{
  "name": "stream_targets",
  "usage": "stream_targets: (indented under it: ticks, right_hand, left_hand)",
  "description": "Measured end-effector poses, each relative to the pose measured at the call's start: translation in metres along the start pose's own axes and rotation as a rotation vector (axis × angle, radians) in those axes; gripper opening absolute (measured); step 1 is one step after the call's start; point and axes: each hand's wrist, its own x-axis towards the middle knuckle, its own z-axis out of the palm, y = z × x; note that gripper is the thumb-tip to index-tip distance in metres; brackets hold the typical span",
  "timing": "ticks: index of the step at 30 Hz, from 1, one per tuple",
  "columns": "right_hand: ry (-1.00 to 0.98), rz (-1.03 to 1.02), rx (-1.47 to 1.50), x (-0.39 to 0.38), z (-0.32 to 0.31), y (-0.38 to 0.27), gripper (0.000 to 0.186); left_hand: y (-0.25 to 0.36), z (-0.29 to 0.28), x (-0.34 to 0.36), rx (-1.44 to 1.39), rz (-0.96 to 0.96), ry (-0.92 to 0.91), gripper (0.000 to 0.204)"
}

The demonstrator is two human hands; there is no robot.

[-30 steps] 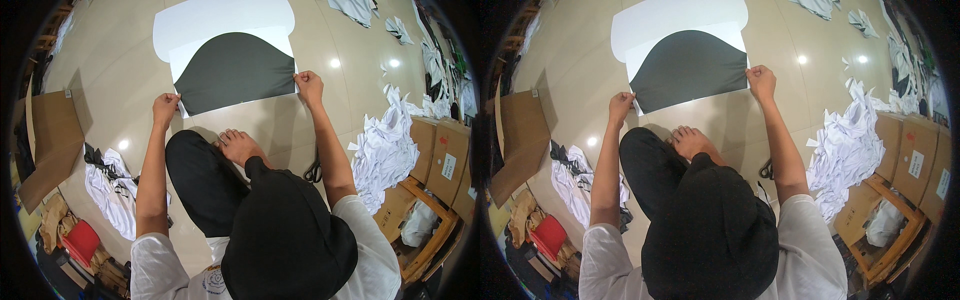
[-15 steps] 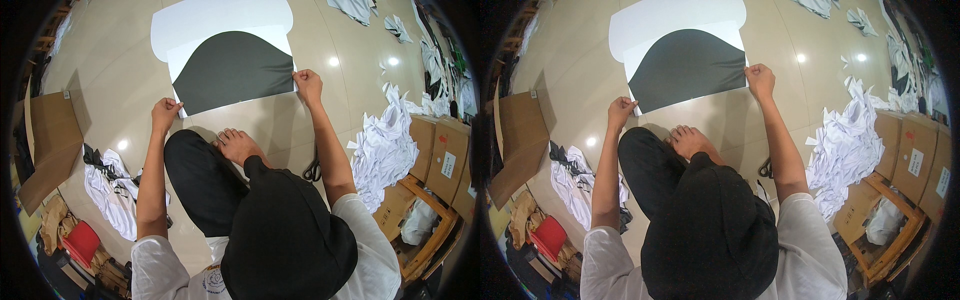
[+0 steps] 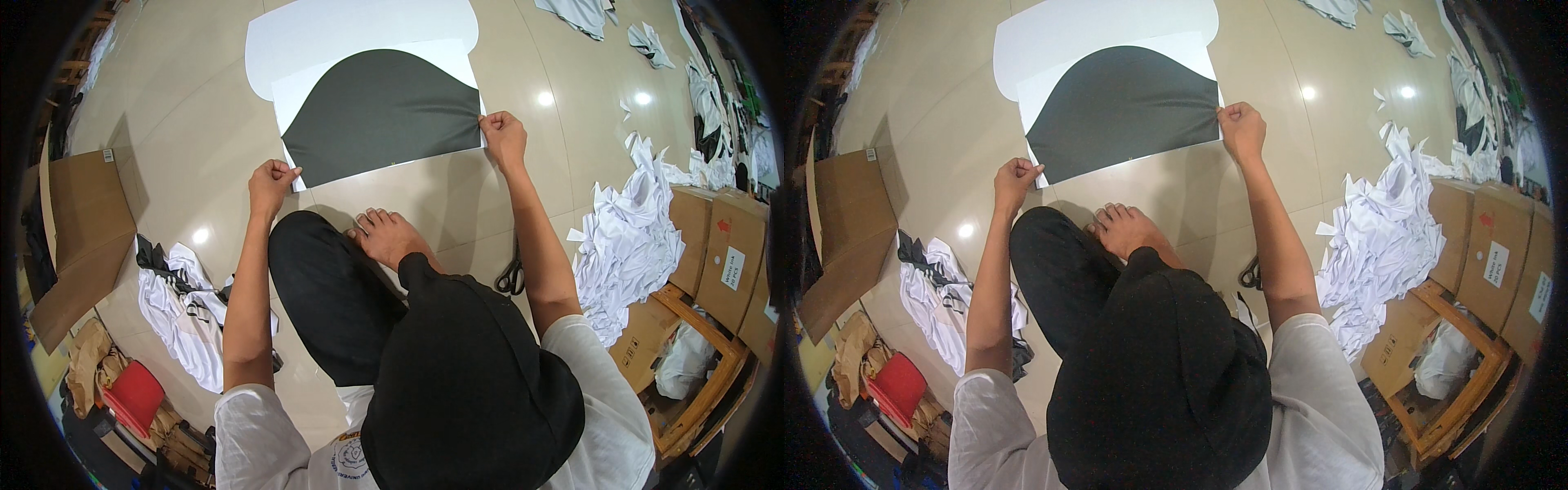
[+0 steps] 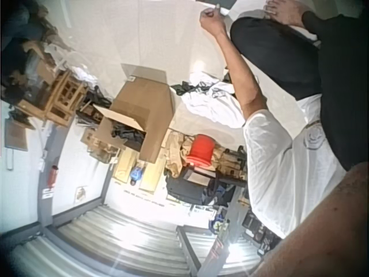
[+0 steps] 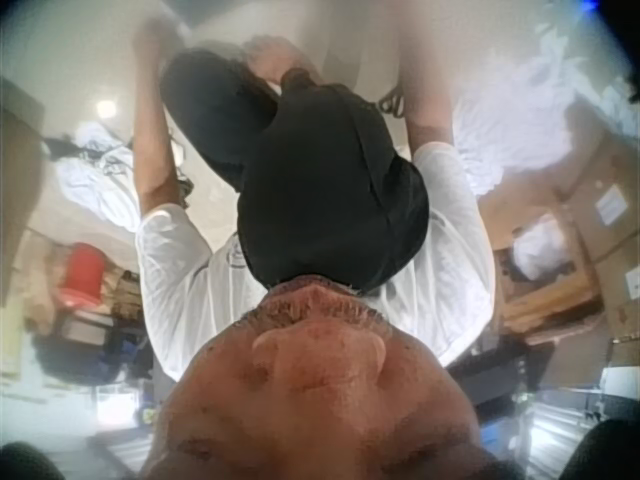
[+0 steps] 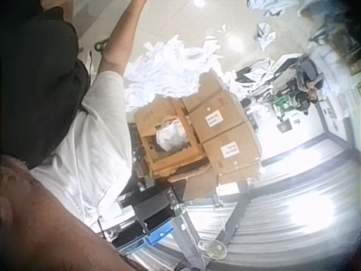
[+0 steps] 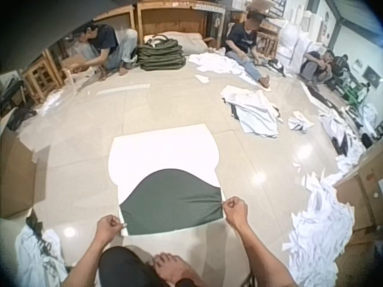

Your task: The person sits on the floor and uses scissors to cut a dark green fabric piece along a white paper template. They carefully follow the curved outline of the template, adjusting the fabric and scissors as needed to complete the cut.

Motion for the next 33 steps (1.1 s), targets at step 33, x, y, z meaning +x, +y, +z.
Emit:
stream_targets:
  ticks: [33]
  right_hand:
    - [-0.021, 0.037, 0.045, -0.005, -0.003, -0.008, 0.029]
  left_hand:
    - [0.003, 0.000, -0.001, -0.076, -0.080, -0.025, 0.030]
